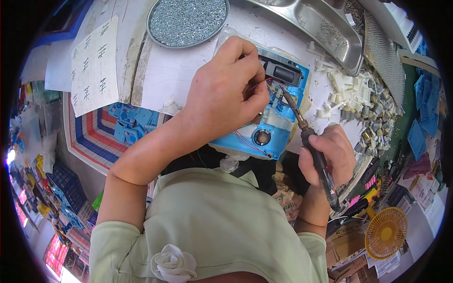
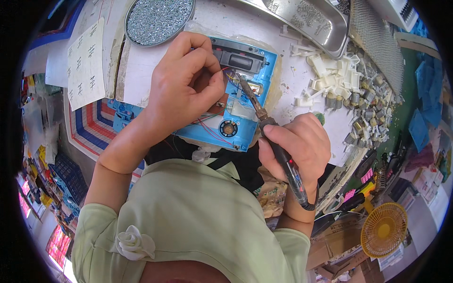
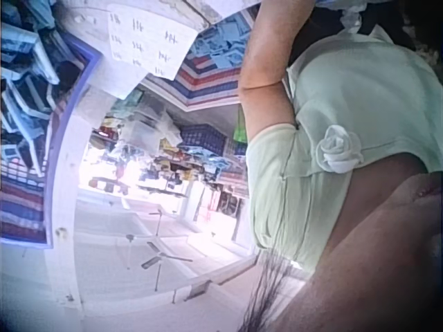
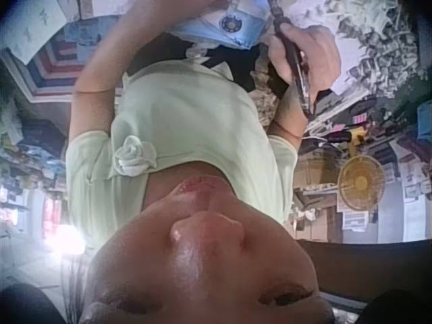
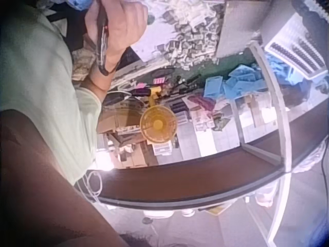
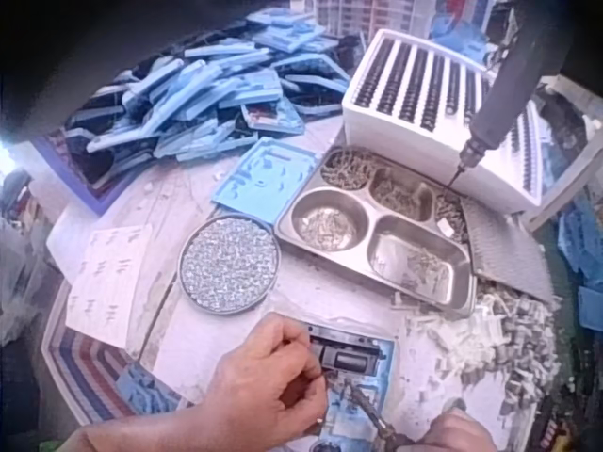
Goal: The recorder is assembling an electronic device, involving installing a circuit board, connecting wires, and soldering components.
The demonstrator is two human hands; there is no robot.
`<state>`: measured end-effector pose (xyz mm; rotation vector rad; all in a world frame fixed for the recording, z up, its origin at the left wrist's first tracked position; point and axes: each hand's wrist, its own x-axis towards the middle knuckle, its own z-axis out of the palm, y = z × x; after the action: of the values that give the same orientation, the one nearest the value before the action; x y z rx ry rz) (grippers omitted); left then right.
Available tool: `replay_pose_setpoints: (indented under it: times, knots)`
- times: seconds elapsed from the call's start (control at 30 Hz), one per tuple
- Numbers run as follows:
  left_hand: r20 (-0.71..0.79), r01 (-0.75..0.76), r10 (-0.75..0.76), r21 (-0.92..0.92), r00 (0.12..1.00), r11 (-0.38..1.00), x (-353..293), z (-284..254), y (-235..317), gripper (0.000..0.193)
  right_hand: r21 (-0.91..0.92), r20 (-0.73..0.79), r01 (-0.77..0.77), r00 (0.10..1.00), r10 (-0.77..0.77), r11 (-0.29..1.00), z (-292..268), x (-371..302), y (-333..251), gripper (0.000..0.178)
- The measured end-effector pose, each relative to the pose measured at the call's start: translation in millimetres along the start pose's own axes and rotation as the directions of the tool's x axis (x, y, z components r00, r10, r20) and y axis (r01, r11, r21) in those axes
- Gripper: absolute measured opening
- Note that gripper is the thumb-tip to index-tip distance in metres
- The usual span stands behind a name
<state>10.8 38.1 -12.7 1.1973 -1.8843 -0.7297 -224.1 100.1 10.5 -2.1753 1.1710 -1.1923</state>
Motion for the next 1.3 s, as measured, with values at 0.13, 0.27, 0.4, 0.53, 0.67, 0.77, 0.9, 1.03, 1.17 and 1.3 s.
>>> replay_pose_setpoints:
  times: [0.13, 0.27, 0.4, 0.53, 0.67, 0.77, 0.9, 1.03, 1.17, 1.3]
  knots:
    - [-0.019, -0.013, 0.013, 0.024, 1.0, 1.0, -1, 2, -1, 0.011, -0.006, 0.015, -0.006, 1.0, 0.006, 1.0, 0, 1, 2, 0.029]
    - [-0.029, -0.006, 0.007, 0.038, 1.0, 0.999, -2, 3, 0, 0.012, -0.008, 0.033, -0.008, 0.999, 0.008, 1.0, 1, 5, 3, 0.029]
    - [-0.063, -0.053, 0.057, 0.06, 0.996, 0.997, -2, 4, -3, 0.013, -0.031, 0.044, 0.0, 0.999, 0.001, 1.0, 3, 7, 5, 0.029]
    - [-0.088, -0.079, 0.084, 0.065, 0.992, 0.995, -2, 6, -4, 0.015, -0.038, 0.049, 0.004, 0.999, -0.002, 0.999, 5, 9, 7, 0.031]
    - [-0.05, -0.037, 0.041, 0.073, 0.998, 0.997, -3, 4, -2, 0.013, -0.035, 0.041, 0.007, 0.999, -0.005, 0.999, 7, 10, 6, 0.031]
    - [-0.062, -0.054, 0.059, 0.085, 0.996, 0.995, -3, 4, -2, 0.013, -0.027, 0.027, 0.02, 0.999, -0.019, 0.999, 8, 10, 7, 0.031]
    - [-0.067, -0.049, 0.055, 0.095, 0.996, 0.994, -3, 5, -3, 0.014, -0.037, 0.038, 0.021, 0.999, -0.019, 0.999, 7, 11, 7, 0.03]
    - [-0.072, -0.054, 0.062, 0.117, 0.995, 0.992, -3, 5, -2, 0.014, -0.029, 0.043, 0.004, 0.999, -0.002, 1.0, 7, 12, 6, 0.029]
    - [-0.084, -0.058, 0.07, 0.13, 0.994, 0.99, -4, 6, -2, 0.014, -0.033, 0.044, -0.004, 0.999, 0.005, 0.999, 6, 12, 6, 0.029]
    - [-0.084, -0.047, 0.058, 0.131, 0.995, 0.99, -4, 7, -2, 0.014, -0.038, 0.048, -0.016, 0.999, 0.018, 0.999, 5, 11, 6, 0.028]
